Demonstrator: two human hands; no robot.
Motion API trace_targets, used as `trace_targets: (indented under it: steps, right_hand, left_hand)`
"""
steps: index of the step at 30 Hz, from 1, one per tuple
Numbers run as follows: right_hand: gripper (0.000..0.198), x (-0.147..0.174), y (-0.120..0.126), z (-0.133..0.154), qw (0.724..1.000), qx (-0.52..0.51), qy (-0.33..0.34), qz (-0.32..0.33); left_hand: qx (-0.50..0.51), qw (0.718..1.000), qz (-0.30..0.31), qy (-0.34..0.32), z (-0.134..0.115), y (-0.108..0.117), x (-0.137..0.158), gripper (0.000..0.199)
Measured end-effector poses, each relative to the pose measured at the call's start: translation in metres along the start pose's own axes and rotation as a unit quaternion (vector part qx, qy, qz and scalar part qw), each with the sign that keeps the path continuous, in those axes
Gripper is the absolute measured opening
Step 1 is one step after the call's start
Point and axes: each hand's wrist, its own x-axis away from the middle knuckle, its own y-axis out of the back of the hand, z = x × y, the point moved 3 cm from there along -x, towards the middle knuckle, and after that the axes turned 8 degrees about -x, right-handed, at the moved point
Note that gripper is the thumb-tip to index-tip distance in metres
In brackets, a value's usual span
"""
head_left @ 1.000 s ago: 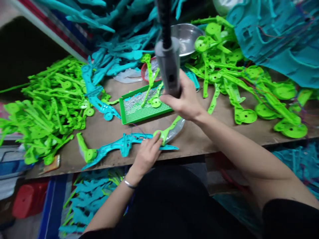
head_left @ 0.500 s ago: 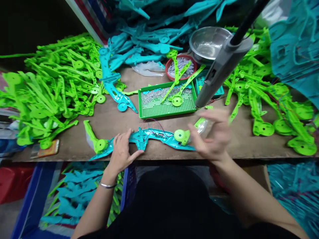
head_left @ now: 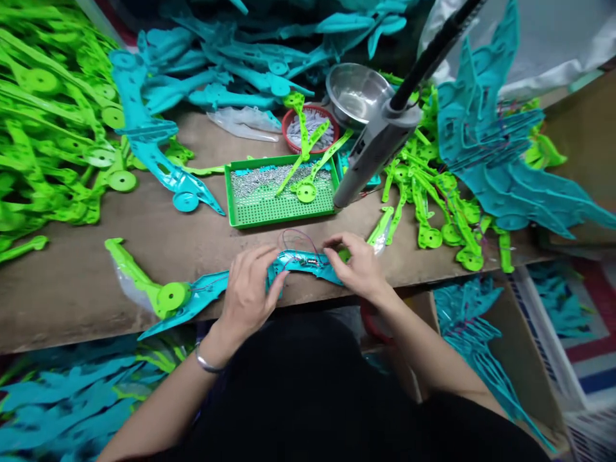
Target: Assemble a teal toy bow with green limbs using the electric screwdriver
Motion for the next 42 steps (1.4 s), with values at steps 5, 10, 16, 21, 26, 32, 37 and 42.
trace_targets:
  steps: [5,10,16,21,26,32,37,42]
  right_hand:
    - [0.013,-0.006,-0.01,0.001,0.999,0.007,-0.045,0.016]
    - [0.011,-0.008,-0.013,0.0,0.996,-0.019,-0.074,0.036]
    - [0.009,-0.009,-0.006,-0.003,0.996,-0.06,-0.061,0.02]
    - [0.003,-0.006,0.006,-0.006,0.991,-0.11,-0.064,0.04]
    - [0.004,-0.004,0.012,-0.008,0.988,-0.119,-0.067,0.065]
    - [0.006,-0.006,0.014,-0.009,0.988,-0.121,-0.031,0.087]
    - [0.011,0.0,0.015,-0.006,0.994,-0.071,0.011,0.077]
    - [0.019,0.017,0.008,0.002,0.986,0.1,0.115,0.065]
  left_hand:
    - [0.04,0.999,0.013,-0.03,-0.023,-0.031,-0.025,0.043]
    - [0.038,0.999,0.012,-0.037,-0.027,-0.05,-0.034,0.066]
    - [0.027,0.998,0.055,-0.02,-0.025,-0.058,-0.034,0.061]
    - [0.04,0.996,0.073,-0.027,-0.024,-0.06,-0.031,0.047]
    - [0.086,0.992,0.087,-0.013,-0.021,-0.061,-0.033,0.019]
    - [0.098,0.988,0.116,-0.009,-0.02,-0.061,-0.039,0.02]
    - [0.094,0.989,0.111,-0.015,-0.019,-0.06,-0.039,0.019]
    - [0.088,0.987,0.137,-0.015,-0.02,-0.058,-0.042,0.018]
